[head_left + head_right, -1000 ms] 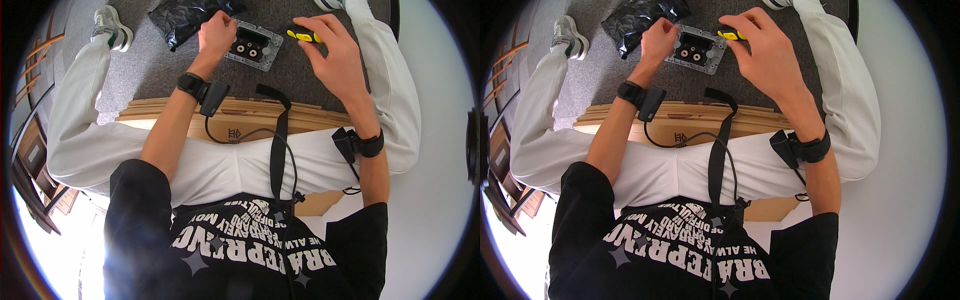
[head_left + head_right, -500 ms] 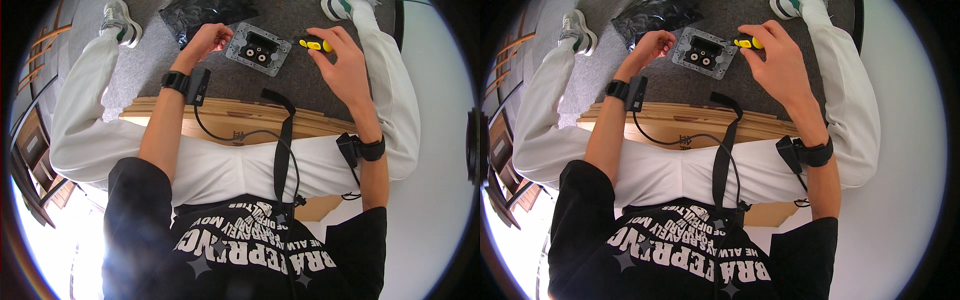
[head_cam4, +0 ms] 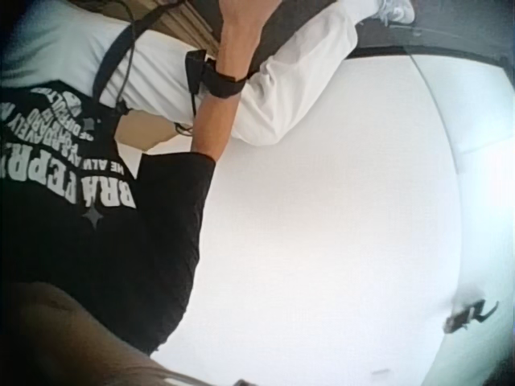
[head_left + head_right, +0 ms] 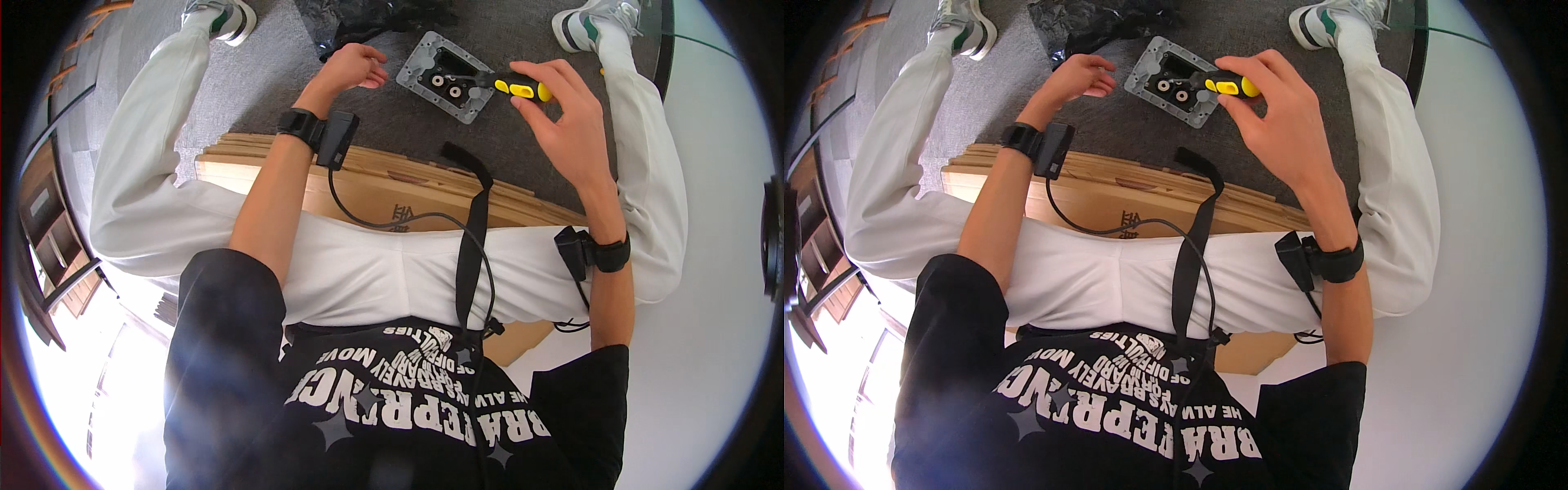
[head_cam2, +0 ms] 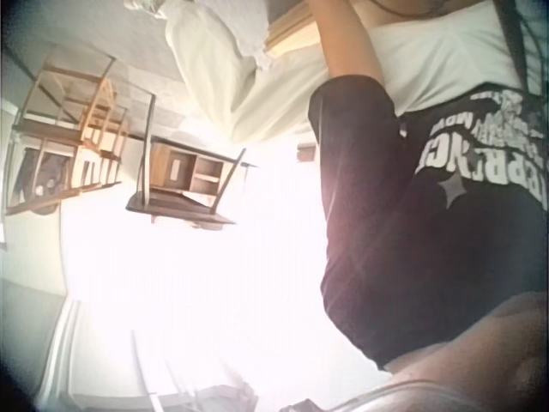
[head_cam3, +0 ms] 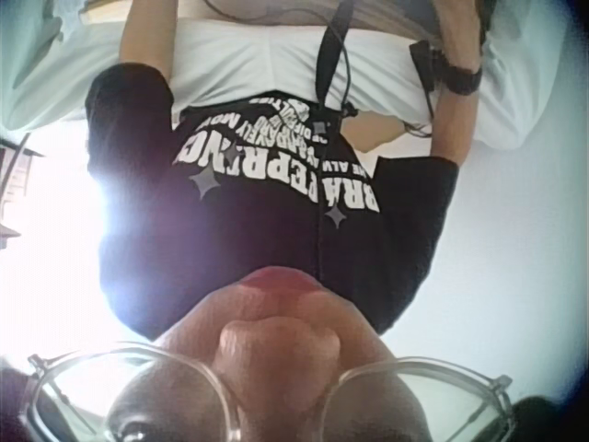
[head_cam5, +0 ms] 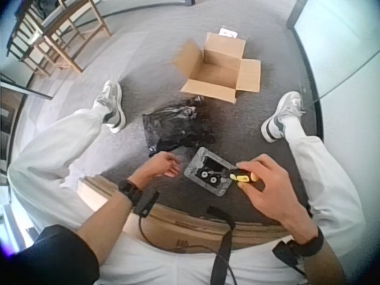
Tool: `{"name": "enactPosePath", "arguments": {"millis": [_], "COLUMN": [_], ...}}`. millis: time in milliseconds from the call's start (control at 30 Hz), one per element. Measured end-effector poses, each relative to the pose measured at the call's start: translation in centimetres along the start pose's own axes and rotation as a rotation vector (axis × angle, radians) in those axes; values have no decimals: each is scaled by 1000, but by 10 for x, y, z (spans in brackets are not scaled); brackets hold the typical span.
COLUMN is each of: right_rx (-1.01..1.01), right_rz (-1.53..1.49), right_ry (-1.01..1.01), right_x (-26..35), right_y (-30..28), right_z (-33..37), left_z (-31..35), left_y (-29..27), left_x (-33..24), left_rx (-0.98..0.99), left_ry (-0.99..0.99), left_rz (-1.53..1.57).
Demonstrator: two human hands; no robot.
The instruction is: The person sits on the floor and opens a small plastic bag to remove screws. They then use a screwdriver to fasten screws into a wall electrical box, securing internal components.
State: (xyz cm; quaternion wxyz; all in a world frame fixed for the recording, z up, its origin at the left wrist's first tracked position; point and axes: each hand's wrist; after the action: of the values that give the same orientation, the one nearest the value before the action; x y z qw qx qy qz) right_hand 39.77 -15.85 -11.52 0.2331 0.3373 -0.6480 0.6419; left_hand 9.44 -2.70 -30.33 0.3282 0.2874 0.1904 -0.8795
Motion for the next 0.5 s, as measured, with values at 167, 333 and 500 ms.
{"name": "enactPosePath", "arguments": {"millis": [167, 333, 500], "right_rx": [31, 48, 80], "right_rz": [-24, -29, -31], "right_ry": [-18, -8, -3], "right_x": [8, 7, 4], "right_y": [11, 16, 19], "right_z": [-2, -5, -6], "left_z": [-8, -10, -10], "left_y": [6, 14, 30], "left_x": [24, 41, 49], "left_rx": [-59, -307, -472], "left_ry": [36, 275, 326], "left_rz": [-53, -429, -406]}}
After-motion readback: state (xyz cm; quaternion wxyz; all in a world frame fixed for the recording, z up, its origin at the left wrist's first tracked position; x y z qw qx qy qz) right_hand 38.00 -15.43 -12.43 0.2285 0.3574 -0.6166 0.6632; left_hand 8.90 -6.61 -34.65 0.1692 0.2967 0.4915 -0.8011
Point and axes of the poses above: each hand's wrist, its own z-axis away from the middle knuckle, its own y-axis out of the palm, x = y × z, and after that the axes turned 3 degrees about -y, right-handed
